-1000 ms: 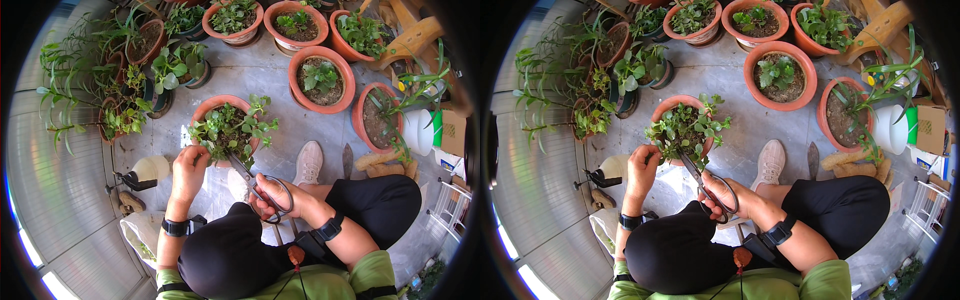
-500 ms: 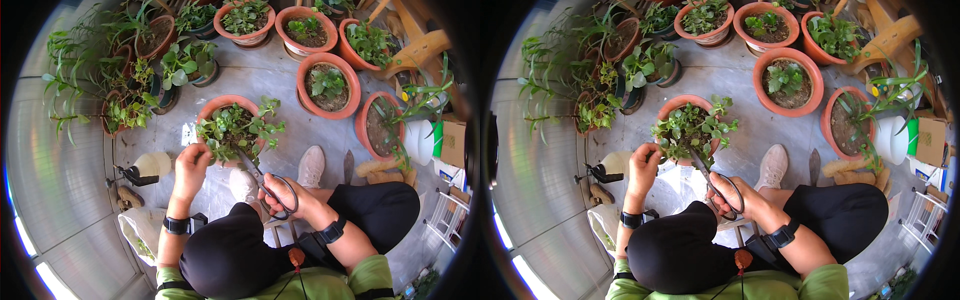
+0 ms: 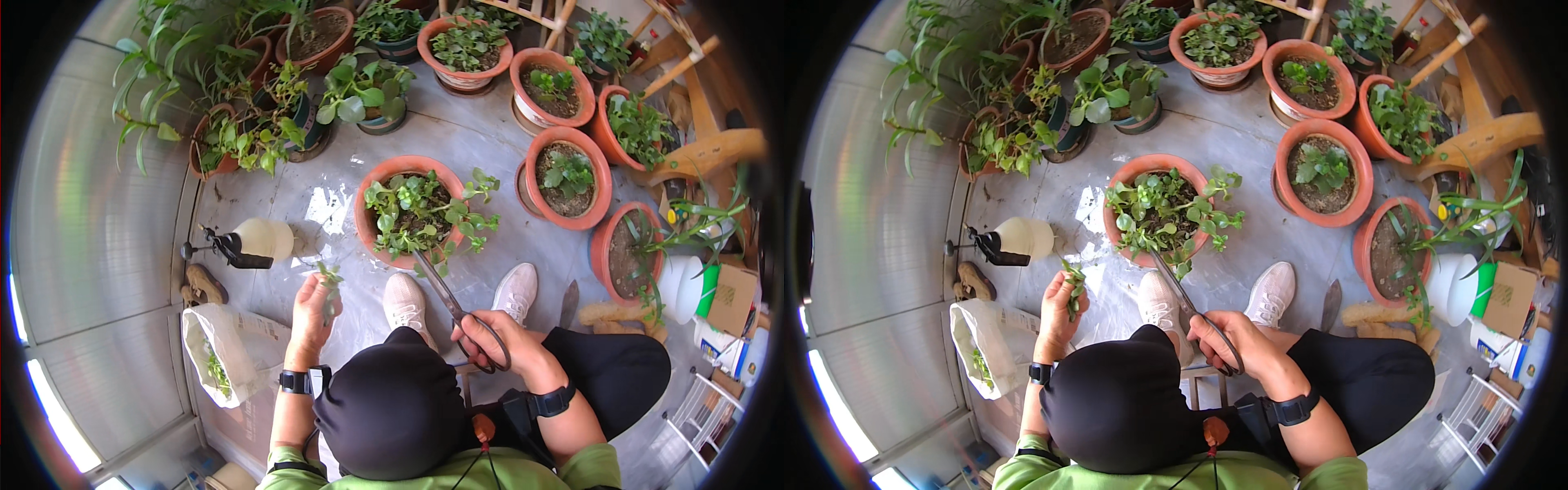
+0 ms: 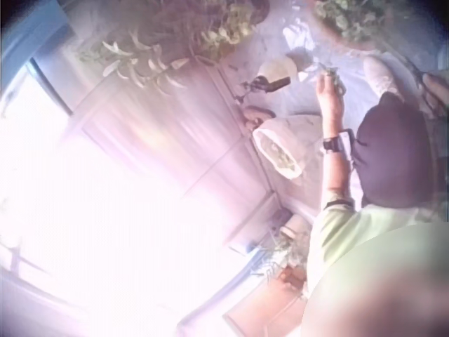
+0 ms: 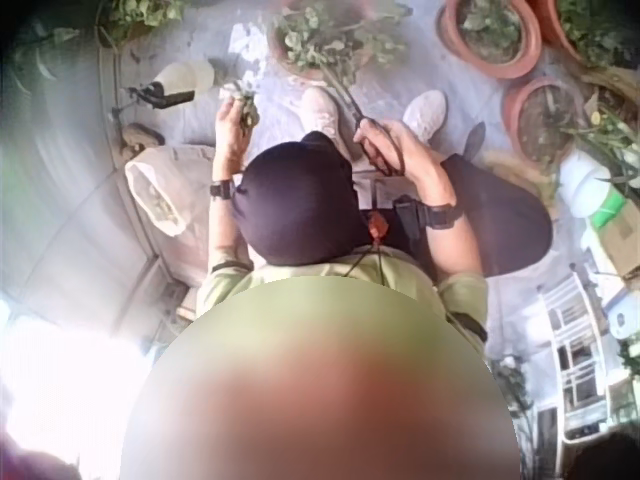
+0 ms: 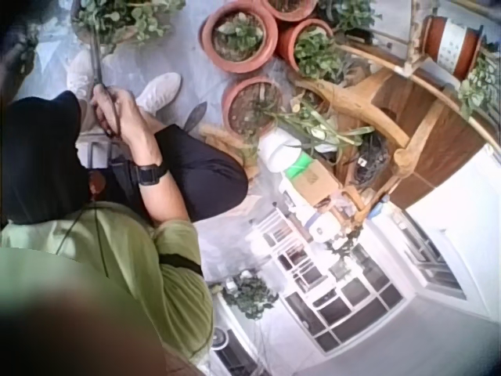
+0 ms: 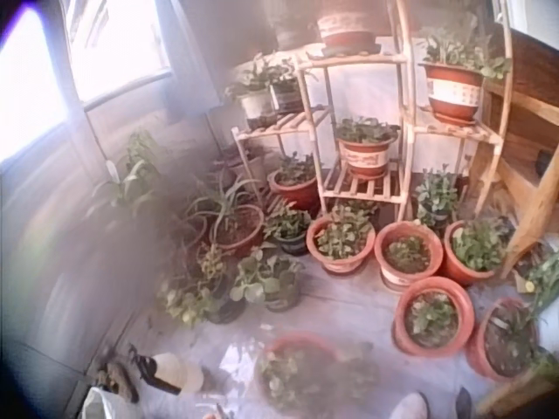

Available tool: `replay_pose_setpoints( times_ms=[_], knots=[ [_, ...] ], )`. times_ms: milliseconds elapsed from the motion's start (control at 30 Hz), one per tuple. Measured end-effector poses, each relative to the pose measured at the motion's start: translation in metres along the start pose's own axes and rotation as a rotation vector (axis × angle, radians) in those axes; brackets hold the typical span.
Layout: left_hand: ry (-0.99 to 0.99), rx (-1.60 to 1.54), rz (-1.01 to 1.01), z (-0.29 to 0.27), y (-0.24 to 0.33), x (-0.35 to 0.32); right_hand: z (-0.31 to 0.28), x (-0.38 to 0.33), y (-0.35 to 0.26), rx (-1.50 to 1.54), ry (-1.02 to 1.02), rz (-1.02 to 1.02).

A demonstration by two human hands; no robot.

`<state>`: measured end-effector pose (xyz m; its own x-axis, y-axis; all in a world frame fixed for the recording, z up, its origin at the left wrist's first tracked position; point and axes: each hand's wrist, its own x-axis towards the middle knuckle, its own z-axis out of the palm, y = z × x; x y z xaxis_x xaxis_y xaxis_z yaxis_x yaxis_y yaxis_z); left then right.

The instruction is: Prune a potted plant using scissors.

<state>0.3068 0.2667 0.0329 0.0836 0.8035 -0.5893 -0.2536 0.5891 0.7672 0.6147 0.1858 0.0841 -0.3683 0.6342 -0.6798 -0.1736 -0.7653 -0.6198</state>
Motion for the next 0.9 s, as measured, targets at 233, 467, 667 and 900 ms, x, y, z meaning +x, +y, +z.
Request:
replay_pose_setpoints(
  times_ms=[233,467,667,900],
  knots=[
    [-0.031,0.394,0.102,0.023,-0.012,0.000,0.005,0.012,0.008,-0.158,0.053,0.116],
    [-0.136,0.755,0.537,0.063,0.004,0.009,0.005,0.017,0.000,-0.090,0.144,0.078],
    [-0.120,1.242,0.702,0.082,0.016,0.019,0.005,0.015,-0.004,-0.035,0.167,0.069],
    [-0.101,1.382,0.740,0.074,0.001,0.029,0.006,0.013,-0.002,0.004,0.204,0.076]
  ],
)
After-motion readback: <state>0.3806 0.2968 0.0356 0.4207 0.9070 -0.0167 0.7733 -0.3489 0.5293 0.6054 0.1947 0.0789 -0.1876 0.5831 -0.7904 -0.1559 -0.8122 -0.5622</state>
